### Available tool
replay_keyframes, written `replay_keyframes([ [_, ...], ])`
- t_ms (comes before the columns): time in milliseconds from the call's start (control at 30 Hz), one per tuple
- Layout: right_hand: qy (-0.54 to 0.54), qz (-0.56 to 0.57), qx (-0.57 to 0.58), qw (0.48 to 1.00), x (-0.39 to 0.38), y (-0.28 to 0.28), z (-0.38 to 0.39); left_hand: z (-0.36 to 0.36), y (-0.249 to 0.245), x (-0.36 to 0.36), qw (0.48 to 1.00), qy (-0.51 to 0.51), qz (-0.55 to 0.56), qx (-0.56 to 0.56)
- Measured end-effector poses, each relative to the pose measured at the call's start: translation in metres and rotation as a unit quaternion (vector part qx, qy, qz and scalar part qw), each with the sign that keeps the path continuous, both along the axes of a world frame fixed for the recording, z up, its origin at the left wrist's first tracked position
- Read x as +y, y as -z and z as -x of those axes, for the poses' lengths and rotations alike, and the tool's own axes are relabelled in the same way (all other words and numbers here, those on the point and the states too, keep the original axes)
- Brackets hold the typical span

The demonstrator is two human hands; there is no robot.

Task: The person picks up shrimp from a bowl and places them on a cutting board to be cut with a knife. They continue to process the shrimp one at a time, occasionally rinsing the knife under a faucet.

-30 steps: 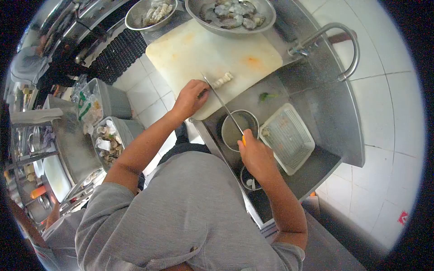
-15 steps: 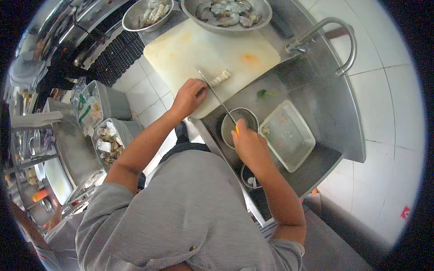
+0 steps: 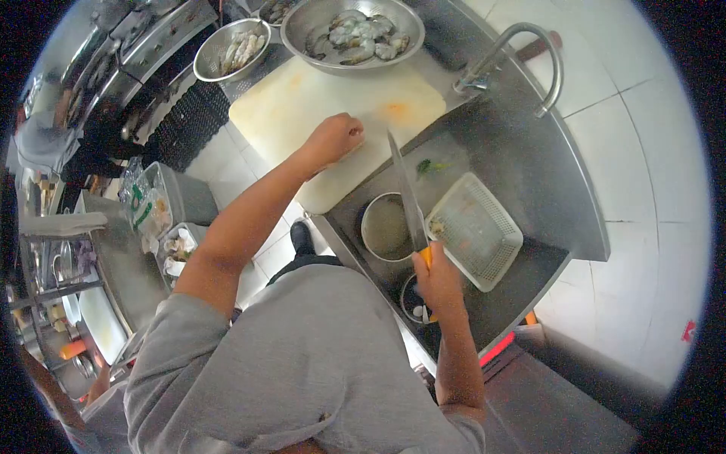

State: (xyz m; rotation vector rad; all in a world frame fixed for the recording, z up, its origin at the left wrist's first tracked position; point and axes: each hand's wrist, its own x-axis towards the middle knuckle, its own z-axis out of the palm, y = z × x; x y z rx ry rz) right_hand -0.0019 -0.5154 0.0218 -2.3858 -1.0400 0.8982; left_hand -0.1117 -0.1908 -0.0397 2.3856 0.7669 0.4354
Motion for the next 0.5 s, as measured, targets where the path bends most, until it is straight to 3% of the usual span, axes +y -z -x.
replay_keyframes([
  [100, -0.007, -0.027, -0.008, 1.000, -0.015, 0.001, 0.009, -0.004, 0.000, 0.008, 1.000, 0.023, -0.004, 0.005],
  [167, 0.027, 0.014, 0.043, 0.999, -0.020, 0.000, 0.014, -0.009, -0.007, 0.010, 0.999, -0.013, -0.017, -0.034],
  [300, 0.051, 0.041, 0.110, 0.992, -0.025, 0.010, 0.023, -0.024, -0.054, 0.007, 0.994, 0.003, -0.001, -0.105],
  [367, 0.044, 0.037, 0.124, 0.991, -0.021, 0.013, 0.027, -0.039, -0.080, -0.007, 0.988, 0.047, 0.040, -0.140],
  [433, 0.032, 0.029, 0.127, 0.991, -0.017, 0.013, 0.029, -0.057, -0.104, -0.038, 0.985, 0.089, 0.123, -0.086],
  [500, 0.012, 0.014, 0.119, 0.993, -0.012, 0.011, 0.030, -0.088, -0.024, -0.063, 0.958, 0.191, -0.033, -0.210],
])
